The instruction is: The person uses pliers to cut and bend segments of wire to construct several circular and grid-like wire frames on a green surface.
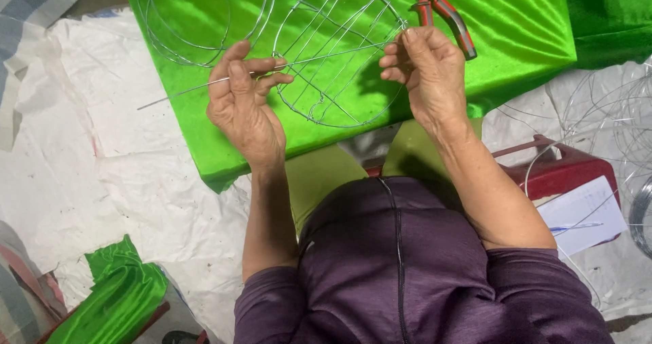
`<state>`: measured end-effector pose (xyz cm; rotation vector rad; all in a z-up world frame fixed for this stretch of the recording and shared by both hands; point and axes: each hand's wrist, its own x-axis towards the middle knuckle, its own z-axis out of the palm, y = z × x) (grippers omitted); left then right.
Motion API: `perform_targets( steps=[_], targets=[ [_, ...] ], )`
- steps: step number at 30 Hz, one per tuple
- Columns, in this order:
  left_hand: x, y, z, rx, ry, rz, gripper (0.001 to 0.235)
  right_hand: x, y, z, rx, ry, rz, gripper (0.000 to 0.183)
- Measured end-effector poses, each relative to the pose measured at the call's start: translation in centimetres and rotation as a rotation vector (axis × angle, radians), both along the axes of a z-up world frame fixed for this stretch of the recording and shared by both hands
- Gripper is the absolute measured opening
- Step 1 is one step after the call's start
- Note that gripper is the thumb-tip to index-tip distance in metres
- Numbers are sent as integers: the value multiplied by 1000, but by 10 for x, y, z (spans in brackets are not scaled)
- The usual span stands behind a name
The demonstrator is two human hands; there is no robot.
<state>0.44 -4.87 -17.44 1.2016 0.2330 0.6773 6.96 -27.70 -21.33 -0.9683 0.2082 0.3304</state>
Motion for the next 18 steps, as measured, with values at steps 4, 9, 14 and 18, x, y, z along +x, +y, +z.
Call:
perform_targets(
  steps=[4,9,14,18],
  targets=[
    [-9,1,5,23,5,-25,30,-1,-4,-4,50,115,72,8],
    [-13,6,8,3,-8,-72,29,0,-6,-1,262,281,142,12],
    [-15,16,6,41,-58,-141,26,-1,-7,-12,364,318,261,16],
    [-13,23,3,18,-118,-256,25,0,-8,-15,408,414,289,15]
  ],
)
